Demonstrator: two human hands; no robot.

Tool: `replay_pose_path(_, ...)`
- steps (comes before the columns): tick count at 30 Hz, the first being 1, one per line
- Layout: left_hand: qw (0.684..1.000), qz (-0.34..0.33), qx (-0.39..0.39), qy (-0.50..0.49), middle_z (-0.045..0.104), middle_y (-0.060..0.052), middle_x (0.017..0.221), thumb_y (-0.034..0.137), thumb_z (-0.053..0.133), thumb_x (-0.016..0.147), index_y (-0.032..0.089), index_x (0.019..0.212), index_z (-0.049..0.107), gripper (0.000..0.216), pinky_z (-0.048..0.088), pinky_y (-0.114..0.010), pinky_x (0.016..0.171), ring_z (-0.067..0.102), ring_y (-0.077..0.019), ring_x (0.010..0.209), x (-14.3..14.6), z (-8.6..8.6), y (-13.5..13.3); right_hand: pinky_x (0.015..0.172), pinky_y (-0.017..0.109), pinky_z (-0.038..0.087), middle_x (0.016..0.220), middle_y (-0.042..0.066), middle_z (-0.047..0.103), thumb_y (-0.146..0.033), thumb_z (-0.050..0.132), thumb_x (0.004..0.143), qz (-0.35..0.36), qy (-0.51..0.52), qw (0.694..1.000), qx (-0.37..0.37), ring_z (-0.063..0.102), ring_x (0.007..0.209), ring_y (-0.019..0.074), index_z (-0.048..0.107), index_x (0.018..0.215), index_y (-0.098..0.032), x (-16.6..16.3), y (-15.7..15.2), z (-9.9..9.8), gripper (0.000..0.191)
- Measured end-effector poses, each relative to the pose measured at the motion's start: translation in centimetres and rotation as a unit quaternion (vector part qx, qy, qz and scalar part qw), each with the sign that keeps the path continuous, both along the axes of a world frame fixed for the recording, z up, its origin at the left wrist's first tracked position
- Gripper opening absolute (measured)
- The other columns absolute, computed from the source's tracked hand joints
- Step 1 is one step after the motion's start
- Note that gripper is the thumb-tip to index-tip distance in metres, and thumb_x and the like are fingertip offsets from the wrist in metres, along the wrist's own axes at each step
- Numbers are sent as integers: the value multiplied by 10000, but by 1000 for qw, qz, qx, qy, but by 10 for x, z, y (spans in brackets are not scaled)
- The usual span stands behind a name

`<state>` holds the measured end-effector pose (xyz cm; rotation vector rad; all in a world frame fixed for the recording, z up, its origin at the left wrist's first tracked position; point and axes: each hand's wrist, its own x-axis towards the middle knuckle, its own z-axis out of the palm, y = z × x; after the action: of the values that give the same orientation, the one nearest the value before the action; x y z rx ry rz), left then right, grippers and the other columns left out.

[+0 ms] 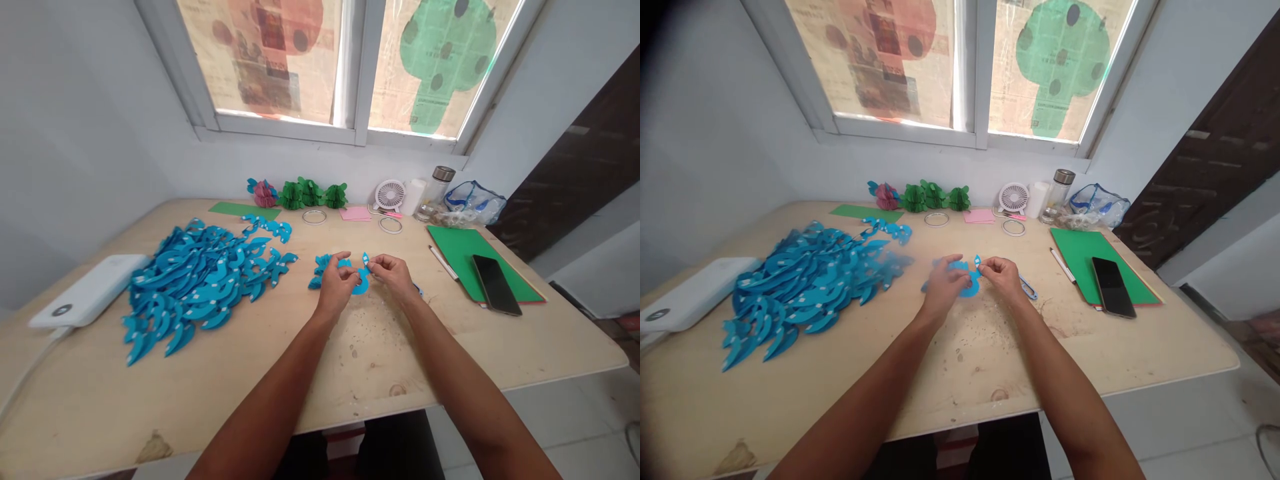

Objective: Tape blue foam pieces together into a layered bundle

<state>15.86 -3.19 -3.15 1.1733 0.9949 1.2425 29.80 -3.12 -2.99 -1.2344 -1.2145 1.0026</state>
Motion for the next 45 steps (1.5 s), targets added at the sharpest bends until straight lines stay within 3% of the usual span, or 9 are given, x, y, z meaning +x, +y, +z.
replay_pose_path(10, 999, 32, -17, -23, 600, 44, 628, 106, 578, 614, 160, 1108, 478, 507, 442, -188, 547, 561, -83, 545, -2, 2, 2, 567, 247, 379, 611, -13, 576, -361, 669, 650, 44, -50, 997, 37, 493, 580, 116, 619, 652, -166, -3, 1, -2, 202)
replay_pose_path(17, 998, -32, -31, -34, 579, 53, 584, 174, 604, 628, 163, 1148, 443, 544, 459, -204, 473, 556, -103, 515, 0, 2, 0, 546, 236, 369, 621, -13, 576, -335, 656, 669, 25, -47, 998, 42, 489, 556, 104, 627, 695, -154, -1, -1, 1, 185)
replay_pose_path(21, 998, -25, -27, -41, 570, 59, 568, 162, 599, 624, 158, 1141, 438, 542, 462, -199, 465, 562, -101, 499, 0, 2, 0, 553, 242, 387, 622, -1, 592, -311, 631, 700, 21, -96, 992, 72, 508, 565, 115, 641, 713, -152, 0, 0, -1, 160)
replay_pose_path(32, 998, -11, -27, -56, 570, 58, 579, 151, 569, 649, 159, 1140, 435, 509, 472, -203, 479, 576, -100, 498, -3, 8, -1, 617, 262, 448, 723, 44, 669, -263, 573, 765, 21, -287, 931, 227, 587, 664, 155, 660, 754, -182, 0, -4, 3, 119)
replay_pose_path(45, 998, -35, -27, -43, 557, 70, 555, 155, 566, 640, 157, 1135, 441, 511, 447, -195, 462, 564, -94, 476, -9, 10, 2, 575, 217, 410, 639, 6, 657, -261, 487, 851, 41, -418, 879, 226, 586, 553, 119, 637, 840, -207, 4, -13, 16, 159)
